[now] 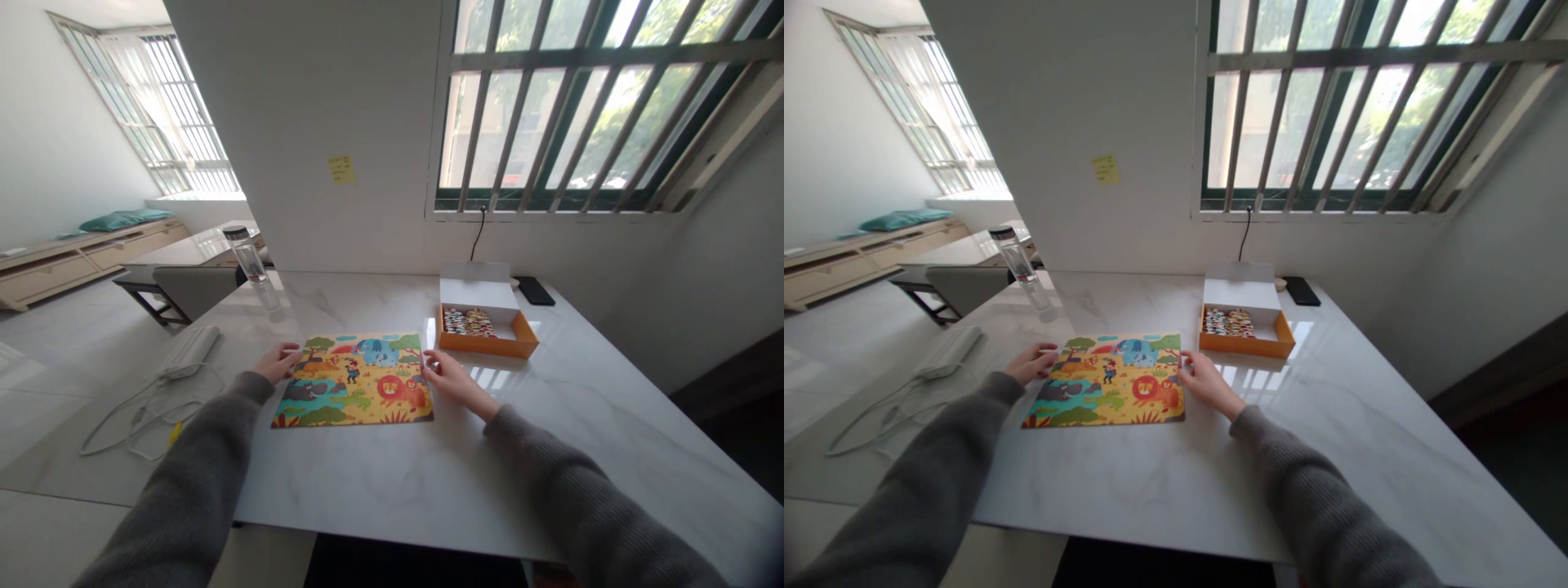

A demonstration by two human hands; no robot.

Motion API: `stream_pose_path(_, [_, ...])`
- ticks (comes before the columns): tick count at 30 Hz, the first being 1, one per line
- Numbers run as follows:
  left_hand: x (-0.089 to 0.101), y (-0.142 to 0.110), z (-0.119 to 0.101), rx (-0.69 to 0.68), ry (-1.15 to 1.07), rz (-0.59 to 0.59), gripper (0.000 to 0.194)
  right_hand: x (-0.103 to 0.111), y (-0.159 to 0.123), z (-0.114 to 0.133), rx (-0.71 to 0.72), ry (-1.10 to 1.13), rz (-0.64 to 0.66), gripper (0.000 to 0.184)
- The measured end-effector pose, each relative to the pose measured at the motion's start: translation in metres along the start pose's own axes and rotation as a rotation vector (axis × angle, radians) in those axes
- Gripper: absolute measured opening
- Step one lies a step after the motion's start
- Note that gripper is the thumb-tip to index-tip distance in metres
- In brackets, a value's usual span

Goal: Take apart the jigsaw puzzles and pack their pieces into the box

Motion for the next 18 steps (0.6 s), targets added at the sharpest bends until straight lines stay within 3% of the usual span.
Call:
stream_pose_path(3, [-0.006,0.007,-0.008,0.017,0.023,0.017,0.042,-0.003,0.007,-0.001,-0.029,0.016,-0.015,0.031])
stream_pose_path(8, [-0.010,0.004,0.001,0.004,0.051,0.099,0.048,-0.007,-0.010,0.012,0.118,-0.111,-0.019,0.032])
stream_pose_path(14, [-0.013,-0.030,0.011,-0.055,0.131,0.219,0.060,0.003,-0.053,0.016,0.086,-0.015,-0.003,0.028])
stream_pose_path(18, [-0.028,-0.055,0.011,-0.071,0.141,0.266,0.065,0.015,-0.079,0.018,0.108,-0.116,-0.071,0.028])
Point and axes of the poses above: each hand's wrist, its own y-axis towards the middle knuckle, its own x-axis out of the back of the hand, z = x × y, the point moved 8 cm from there along y, towards the middle knuckle, and after that the axes turned 14 degrees about x, right-handed, at the moved point
